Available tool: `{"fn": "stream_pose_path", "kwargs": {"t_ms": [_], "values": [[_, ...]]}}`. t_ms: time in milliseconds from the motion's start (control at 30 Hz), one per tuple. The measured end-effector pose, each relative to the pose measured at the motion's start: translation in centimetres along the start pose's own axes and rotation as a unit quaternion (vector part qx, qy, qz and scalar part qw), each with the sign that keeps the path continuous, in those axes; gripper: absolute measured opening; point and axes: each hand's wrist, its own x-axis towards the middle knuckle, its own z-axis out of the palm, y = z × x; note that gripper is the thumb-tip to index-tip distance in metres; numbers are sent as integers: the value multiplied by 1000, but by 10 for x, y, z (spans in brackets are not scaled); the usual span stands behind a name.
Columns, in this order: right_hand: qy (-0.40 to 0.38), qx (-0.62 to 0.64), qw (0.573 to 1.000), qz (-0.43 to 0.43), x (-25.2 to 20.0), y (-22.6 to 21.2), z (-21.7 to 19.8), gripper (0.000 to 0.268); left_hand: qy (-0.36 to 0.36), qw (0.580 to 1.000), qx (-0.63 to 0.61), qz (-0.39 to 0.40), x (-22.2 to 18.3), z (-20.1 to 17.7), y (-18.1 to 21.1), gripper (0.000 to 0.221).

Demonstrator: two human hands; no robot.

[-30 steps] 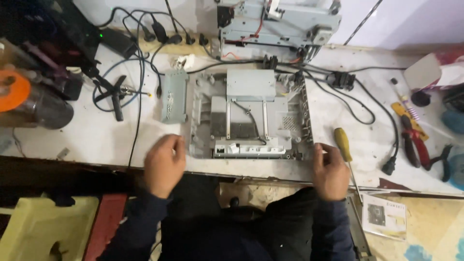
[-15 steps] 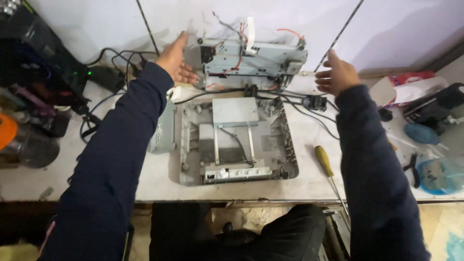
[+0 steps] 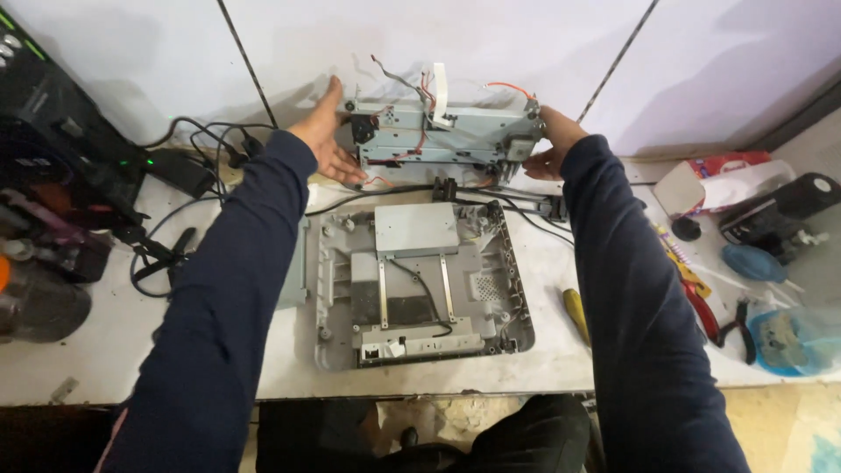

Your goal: Disassembling and reassembling internal components of a printer, specifically focusing on securing the roller assembly and connecting circuit boards.

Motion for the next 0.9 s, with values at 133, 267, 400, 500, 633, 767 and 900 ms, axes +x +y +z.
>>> {"fn": "stream_pose_path", "kwargs": {"t_ms": [133,267,400,500,633,767,900], "values": [[28,48,998,29,11,3,2,52,34,998,-45,-11,22,2,-1,116],[-20,72,997,2,51,20,-12,84,-4,999,-39,-10,88,-26,-15,114],[-44,80,996,13,67,29,-15,88,-5,997,-75,-6,88,-27,-20,109],[-69,93,993,7,58,28,-12,82,-7,994,-112,-14,60,-11,-17,107],[-80,84,993,-23,25,27,-10,78,2,988,-153,4,28,6,-14,98],[-69,68,994,-46,26,30,-11,74,39,984,-172,38,7,11,-12,106],[-74,75,993,-54,23,32,-13,69,40,988,-149,23,-13,18,-3,127]]}}
